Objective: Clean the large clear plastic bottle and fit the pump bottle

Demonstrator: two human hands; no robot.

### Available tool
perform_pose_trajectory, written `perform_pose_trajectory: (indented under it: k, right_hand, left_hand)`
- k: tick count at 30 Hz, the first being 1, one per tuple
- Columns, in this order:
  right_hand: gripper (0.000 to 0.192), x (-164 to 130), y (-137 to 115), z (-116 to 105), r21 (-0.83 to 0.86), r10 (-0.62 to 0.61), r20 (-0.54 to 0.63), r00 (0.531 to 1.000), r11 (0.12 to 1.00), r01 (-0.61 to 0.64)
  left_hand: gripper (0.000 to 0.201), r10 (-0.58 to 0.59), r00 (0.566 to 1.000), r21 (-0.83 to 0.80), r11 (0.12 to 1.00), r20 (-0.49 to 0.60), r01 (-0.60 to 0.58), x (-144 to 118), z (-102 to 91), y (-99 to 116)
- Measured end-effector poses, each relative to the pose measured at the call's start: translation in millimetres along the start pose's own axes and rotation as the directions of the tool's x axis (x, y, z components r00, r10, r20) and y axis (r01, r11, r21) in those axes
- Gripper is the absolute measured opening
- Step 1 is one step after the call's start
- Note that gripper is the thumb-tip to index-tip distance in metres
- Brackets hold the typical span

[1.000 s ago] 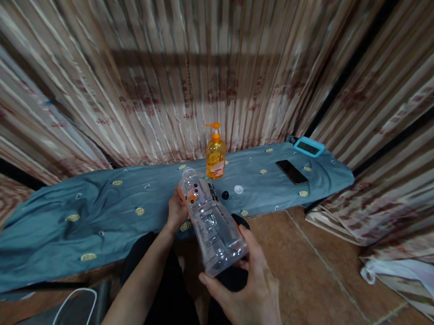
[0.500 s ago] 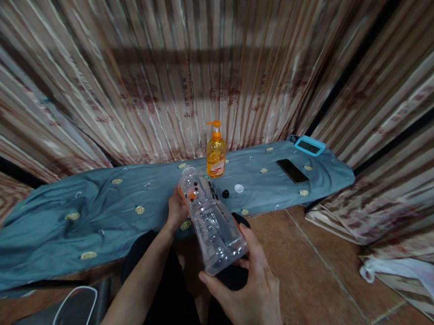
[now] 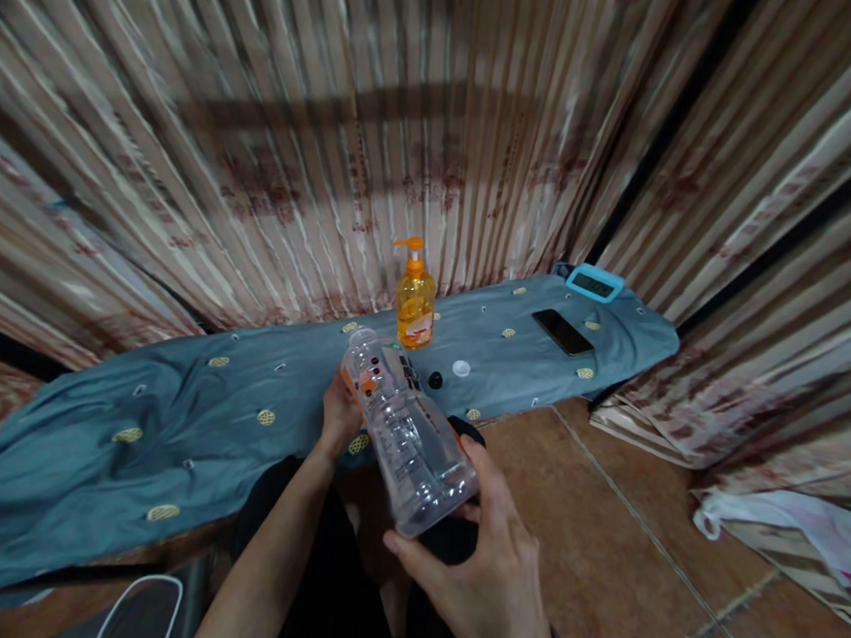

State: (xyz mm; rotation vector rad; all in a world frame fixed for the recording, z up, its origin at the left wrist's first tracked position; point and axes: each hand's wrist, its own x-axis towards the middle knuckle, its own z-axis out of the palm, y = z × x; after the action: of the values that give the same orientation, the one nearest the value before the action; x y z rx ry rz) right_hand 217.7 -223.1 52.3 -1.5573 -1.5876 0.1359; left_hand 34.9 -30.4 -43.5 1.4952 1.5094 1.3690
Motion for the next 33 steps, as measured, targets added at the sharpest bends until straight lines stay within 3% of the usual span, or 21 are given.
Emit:
perform_pose_trajectory:
  k: [20,33]
  right_hand:
    - [0.074,-0.4,-1.1,-0.3,0.04,0.048,0.014,0.999,0.998,-0.049]
    - [0.076,-6.5,-1.5,3.2,0.119,0.182,0.03,0.983,0.976,-0.184]
  left_hand:
    - [0.06,0.004,1.0,-0.018,1.0,-0.018,-0.004,2.2,3.4,-6.9]
    - [0.065,0.014,1.0,-0.071,0.997,-0.014,-0.015,0.8,3.8,-6.8]
